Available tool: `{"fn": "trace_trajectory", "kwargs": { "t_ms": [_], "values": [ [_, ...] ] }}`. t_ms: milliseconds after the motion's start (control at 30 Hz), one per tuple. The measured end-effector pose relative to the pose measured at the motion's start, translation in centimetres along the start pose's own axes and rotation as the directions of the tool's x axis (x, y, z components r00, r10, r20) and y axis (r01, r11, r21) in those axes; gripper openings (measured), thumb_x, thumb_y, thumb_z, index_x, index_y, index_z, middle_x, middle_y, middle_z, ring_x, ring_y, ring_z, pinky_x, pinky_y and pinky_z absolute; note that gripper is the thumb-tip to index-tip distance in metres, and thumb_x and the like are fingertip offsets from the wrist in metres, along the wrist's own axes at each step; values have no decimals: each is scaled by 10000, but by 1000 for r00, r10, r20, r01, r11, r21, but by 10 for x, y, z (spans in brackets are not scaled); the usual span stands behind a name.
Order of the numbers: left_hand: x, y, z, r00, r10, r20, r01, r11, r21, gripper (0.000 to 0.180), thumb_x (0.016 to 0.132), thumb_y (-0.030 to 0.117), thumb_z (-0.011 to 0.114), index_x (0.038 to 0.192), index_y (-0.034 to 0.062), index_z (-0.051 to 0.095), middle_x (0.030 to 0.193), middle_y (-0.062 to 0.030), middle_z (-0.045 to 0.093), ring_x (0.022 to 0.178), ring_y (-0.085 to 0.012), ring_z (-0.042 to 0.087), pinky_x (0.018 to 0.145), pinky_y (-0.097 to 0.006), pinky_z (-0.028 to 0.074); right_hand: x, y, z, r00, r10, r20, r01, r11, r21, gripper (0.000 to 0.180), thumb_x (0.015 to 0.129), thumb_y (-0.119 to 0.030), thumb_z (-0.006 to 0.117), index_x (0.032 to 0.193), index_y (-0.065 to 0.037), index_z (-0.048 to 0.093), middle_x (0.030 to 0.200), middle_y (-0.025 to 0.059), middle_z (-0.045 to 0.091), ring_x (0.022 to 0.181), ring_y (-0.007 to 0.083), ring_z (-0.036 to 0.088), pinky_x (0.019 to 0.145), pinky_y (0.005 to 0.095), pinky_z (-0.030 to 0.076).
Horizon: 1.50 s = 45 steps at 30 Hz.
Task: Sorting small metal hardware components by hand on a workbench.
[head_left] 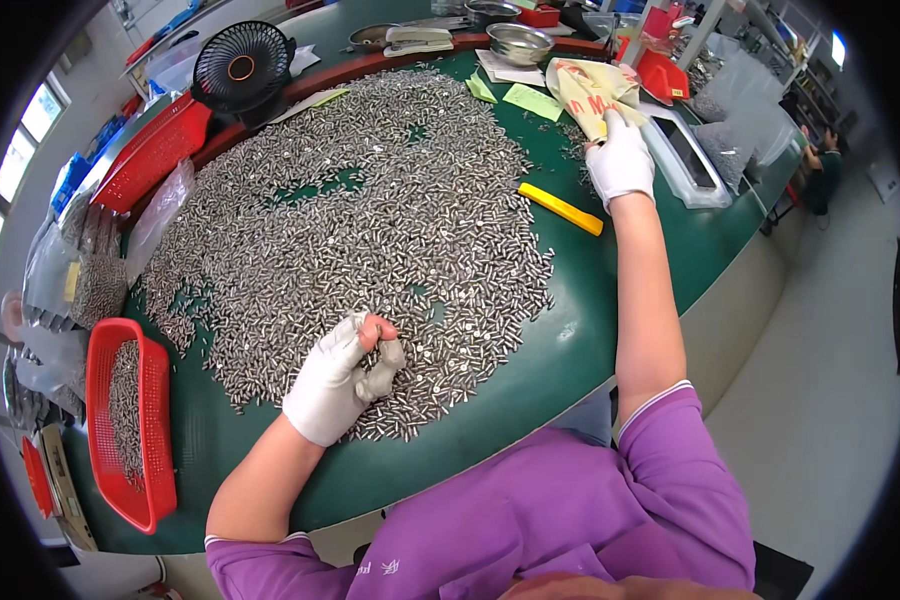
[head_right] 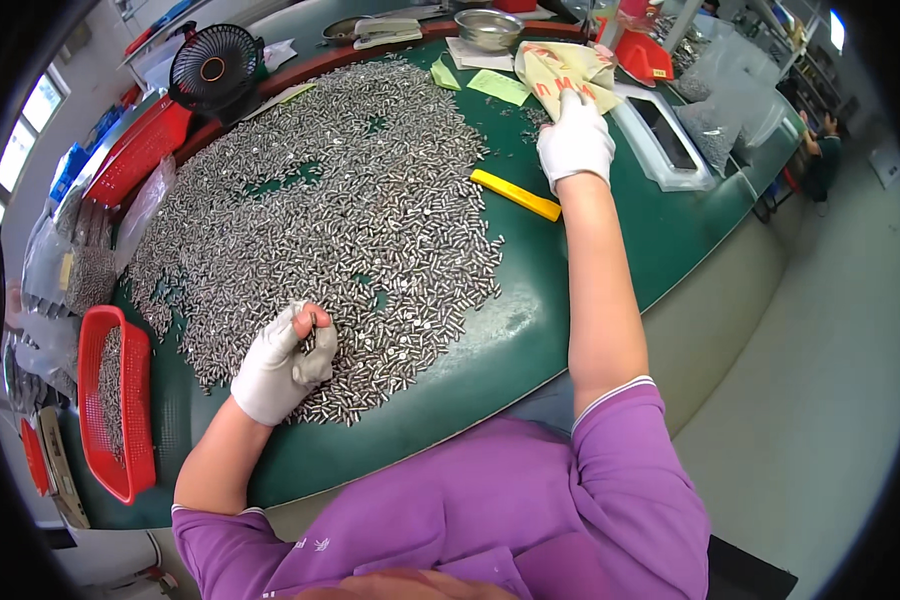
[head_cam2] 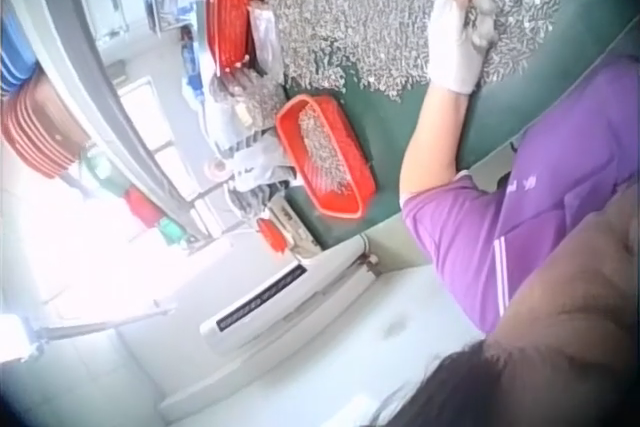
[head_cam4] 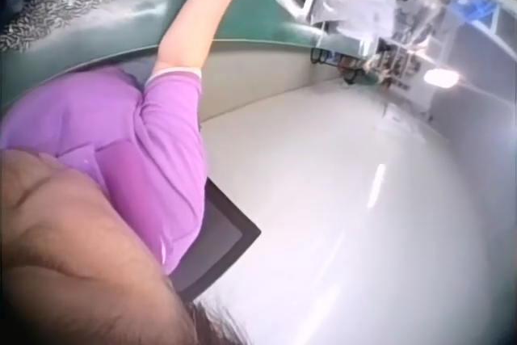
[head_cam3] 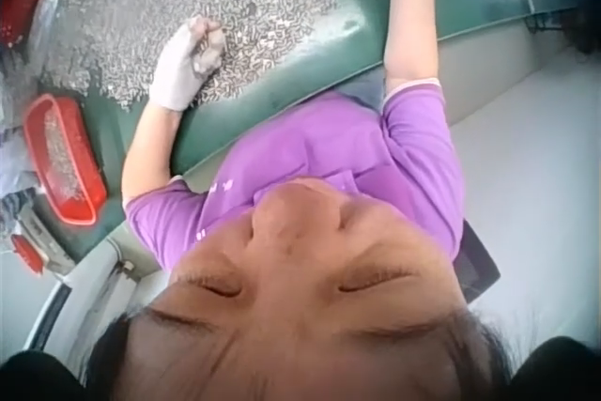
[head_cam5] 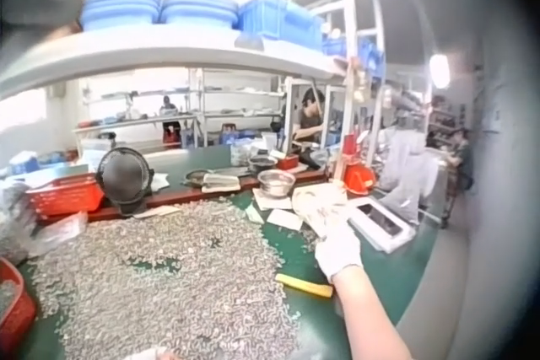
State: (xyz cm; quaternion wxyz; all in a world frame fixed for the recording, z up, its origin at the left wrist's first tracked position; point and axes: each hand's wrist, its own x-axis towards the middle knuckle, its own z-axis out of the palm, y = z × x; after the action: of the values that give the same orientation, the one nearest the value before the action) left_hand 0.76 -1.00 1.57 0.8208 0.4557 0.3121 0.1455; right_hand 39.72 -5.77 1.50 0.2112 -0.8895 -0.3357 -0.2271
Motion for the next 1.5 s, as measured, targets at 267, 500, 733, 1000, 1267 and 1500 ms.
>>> {"fn": "trace_trajectory", "kwargs": {
  "t_ms": [267,500,733,1000,1267,1500],
  "values": [
    [4,-5,-8,997,1,83,6,997,-79,299,915,393,617,971,109,541,740,-12,502,485,-65,345,495,-217,325,-27,-54,-8,878,-394,-271,470,819,330,173,764,-218,711,928,-163,708,1137,93,630,1078,295,574,943,414,455],
    [4,-2,-9,995,-26,98,36,994,-100,286,919,370,613,987,102,539,769,-34,535,481,-69,342,482,-219,308,-77,-95,-11,622,-756,204,610,631,479,184,759,-297,685,882,-165,724,1086,26,620,1116,251,526,993,439,387],
    [5,-5,-12,996,-32,85,43,992,-120,271,917,359,619,985,104,559,801,-43,570,480,-69,346,478,-215,296,-84,-103,-19,580,-788,204,628,593,504,121,730,-188,695,836,-134,713,1008,19,644,1047,238,562,893,411,448],
    [4,-6,-13,992,-21,124,37,991,-130,262,917,351,623,1006,111,565,812,-35,574,490,-64,347,483,-210,286,-84,-106,-21,632,-762,143,499,541,677,101,761,-95,685,836,-54,632,1001,58,637,995,271,595,855,382,488],
    [5,-8,-16,976,-2,218,34,989,-143,267,906,257,656,1096,118,531,944,-37,602,613,-56,433,530,-195,328,-114,-128,-50,483,-868,113,220,245,944,146,789,-137,711,884,-79,616,1097,94,628,1119,287,570,933,388,468],
    [5,-6,-11,989,-39,141,51,995,-84,268,919,287,646,1083,99,547,852,-11,587,595,-47,445,514,-190,334,-120,-135,-48,399,-912,-100,384,67,921,188,757,-141,704,925,-85,639,1038,76,632,1087,337,574,892,440,485]
  ]
}}
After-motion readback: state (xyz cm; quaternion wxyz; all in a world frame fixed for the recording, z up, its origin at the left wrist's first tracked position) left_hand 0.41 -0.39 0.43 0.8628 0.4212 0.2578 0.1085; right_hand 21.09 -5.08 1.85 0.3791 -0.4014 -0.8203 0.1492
